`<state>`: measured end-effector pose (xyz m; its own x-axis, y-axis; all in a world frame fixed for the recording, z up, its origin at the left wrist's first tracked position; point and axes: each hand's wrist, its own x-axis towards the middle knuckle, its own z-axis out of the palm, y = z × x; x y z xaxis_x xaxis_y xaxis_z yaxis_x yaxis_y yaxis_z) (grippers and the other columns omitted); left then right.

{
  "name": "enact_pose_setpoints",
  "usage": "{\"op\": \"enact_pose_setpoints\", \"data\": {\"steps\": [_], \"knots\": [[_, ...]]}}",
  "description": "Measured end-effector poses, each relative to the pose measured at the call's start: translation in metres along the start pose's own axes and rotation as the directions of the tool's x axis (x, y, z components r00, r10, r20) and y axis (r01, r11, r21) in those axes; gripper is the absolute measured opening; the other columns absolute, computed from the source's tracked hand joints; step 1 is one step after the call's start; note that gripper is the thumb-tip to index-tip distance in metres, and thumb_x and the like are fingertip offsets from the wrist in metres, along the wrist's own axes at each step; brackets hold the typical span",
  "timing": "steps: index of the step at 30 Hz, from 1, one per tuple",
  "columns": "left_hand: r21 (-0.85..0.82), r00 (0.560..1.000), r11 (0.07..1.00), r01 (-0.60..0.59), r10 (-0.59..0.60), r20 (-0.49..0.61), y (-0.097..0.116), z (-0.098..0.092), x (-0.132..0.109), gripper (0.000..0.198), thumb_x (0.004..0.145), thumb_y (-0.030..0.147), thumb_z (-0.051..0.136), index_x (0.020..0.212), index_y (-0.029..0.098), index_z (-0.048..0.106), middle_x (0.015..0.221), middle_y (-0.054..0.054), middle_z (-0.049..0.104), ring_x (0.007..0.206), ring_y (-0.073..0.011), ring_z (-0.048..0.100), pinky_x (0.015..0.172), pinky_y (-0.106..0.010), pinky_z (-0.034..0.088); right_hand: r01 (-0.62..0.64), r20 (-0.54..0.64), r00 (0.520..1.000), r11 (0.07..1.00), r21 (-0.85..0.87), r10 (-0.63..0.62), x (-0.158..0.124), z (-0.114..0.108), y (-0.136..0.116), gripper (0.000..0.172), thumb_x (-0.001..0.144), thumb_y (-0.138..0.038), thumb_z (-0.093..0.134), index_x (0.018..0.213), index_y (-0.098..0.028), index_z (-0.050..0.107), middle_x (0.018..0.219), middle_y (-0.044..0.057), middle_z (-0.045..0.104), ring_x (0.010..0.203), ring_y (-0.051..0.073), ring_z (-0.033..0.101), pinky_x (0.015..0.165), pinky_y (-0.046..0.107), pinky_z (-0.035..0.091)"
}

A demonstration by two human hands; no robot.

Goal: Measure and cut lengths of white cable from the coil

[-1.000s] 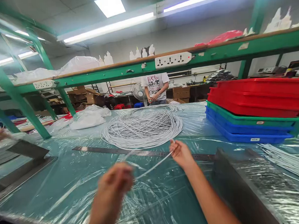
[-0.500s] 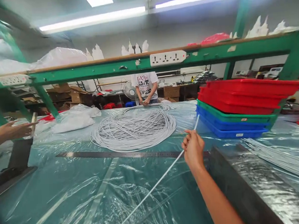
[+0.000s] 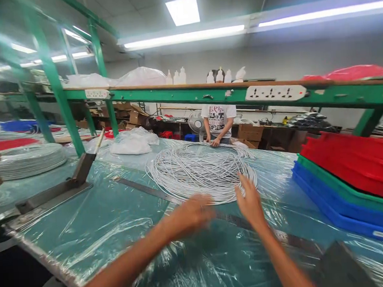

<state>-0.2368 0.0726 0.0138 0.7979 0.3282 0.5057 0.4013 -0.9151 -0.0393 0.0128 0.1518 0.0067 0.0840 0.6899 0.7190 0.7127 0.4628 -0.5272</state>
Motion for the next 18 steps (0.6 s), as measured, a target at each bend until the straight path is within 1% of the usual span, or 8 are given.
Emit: {"op": "enact_pose_setpoints", "data": {"steps": [2,4,6,9,12,14,16,18], "knots": [[-0.03,0.999,0.999,-0.034,0.034,0.0,0.018,0.009,-0.021,0.024,0.093,0.03,0.067,0.114,0.019,0.06,0.135,-0.004,0.043,0.132,-0.0222,0.034,0.113,-0.041,0.034,0.092,0.11,0.99,0.996,0.016,-0.094,-0.054,0.018,0.001,0.045,0.092,-0.038,0.041,0.133,-0.022,0.051,0.134,0.011,0.053,0.127,0.025,0.049,0.108,0.047,0.038],[-0.076,0.994,0.996,0.056,-0.063,-0.093,0.044,0.013,-0.051,0.022,0.095,0.025,0.059,0.116,0.018,0.057,0.136,-0.004,0.042,0.133,-0.0209,0.032,0.112,-0.037,0.035,0.128,0.221,0.966,0.991,0.042,-0.134,-0.094,0.029,0.002,0.042,0.094,-0.035,0.041,0.132,-0.024,0.053,0.133,0.01,0.052,0.125,0.024,0.05,0.106,0.045,0.042],[-0.081,0.95,0.978,0.193,-0.207,-0.234,0.071,0.004,-0.085,0.021,0.099,0.017,0.046,0.119,0.015,0.053,0.135,-0.008,0.042,0.132,-0.0219,0.033,0.109,-0.035,0.039,0.128,0.325,0.934,0.988,0.084,-0.149,-0.114,0.035,-0.002,0.04,0.094,-0.033,0.041,0.131,-0.026,0.054,0.132,0.009,0.052,0.122,0.023,0.053,0.104,0.044,0.045],[0.03,0.852,0.924,0.381,-0.338,-0.4,0.1,-0.035,-0.119,0.03,0.099,0.006,0.036,0.125,0.014,0.048,0.137,-0.013,0.038,0.133,-0.0233,0.034,0.109,-0.036,0.038,0.068,0.386,0.914,0.983,0.169,-0.129,-0.117,0.038,-0.01,0.038,0.094,-0.032,0.039,0.129,-0.027,0.056,0.127,0.009,0.054,0.11,0.021,0.06,0.096,0.04,0.052],[0.191,0.758,0.809,0.557,-0.4,-0.515,0.106,-0.085,-0.12,0.033,0.102,0.012,0.041,0.135,0.013,0.041,0.142,-0.016,0.031,0.134,-0.0268,0.033,0.111,-0.04,0.035,0.033,0.415,0.9,0.968,0.248,-0.137,-0.113,0.039,-0.018,0.037,0.094,-0.03,0.038,0.125,-0.025,0.058,0.122,0.01,0.054,0.099,0.02,0.062,0.086,0.037,0.056],[0.339,0.777,0.739,0.582,-0.384,-0.499,0.097,-0.109,-0.11,0.04,0.104,0.021,0.041,0.142,0.011,0.034,0.145,-0.018,0.026,0.136,-0.0312,0.026,0.112,-0.047,0.031,0.044,0.442,0.882,0.96,0.275,-0.167,-0.115,0.038,-0.023,0.036,0.093,-0.028,0.038,0.121,-0.024,0.06,0.122,0.011,0.054,0.097,0.02,0.063,0.087,0.038,0.055],[0.495,0.854,0.703,0.511,-0.349,-0.386,0.082,-0.122,-0.101,0.041,0.105,0.024,0.037,0.144,0.011,0.032,0.144,-0.018,0.027,0.136,-0.033,0.025,0.112,-0.053,0.026,0.045,0.449,0.876,0.957,0.286,-0.175,-0.117,0.035,-0.026,0.035,0.094,-0.027,0.038,0.12,-0.024,0.06,0.122,0.011,0.053,0.095,0.019,0.063,0.088,0.038,0.055],[0.584,0.921,0.712,0.39,-0.302,-0.247,0.07,-0.125,-0.099,0.036,0.103,0.014,0.03,0.138,0.011,0.038,0.132,-0.016,0.042,0.129,-0.03,0.037,0.108,-0.05,0.032,0.03,0.451,0.877,0.956,0.292,-0.165,-0.119,0.031,-0.029,0.035,0.094,-0.027,0.037,0.121,-0.024,0.059,0.122,0.011,0.052,0.092,0.019,0.063,0.083,0.036,0.056]]}}
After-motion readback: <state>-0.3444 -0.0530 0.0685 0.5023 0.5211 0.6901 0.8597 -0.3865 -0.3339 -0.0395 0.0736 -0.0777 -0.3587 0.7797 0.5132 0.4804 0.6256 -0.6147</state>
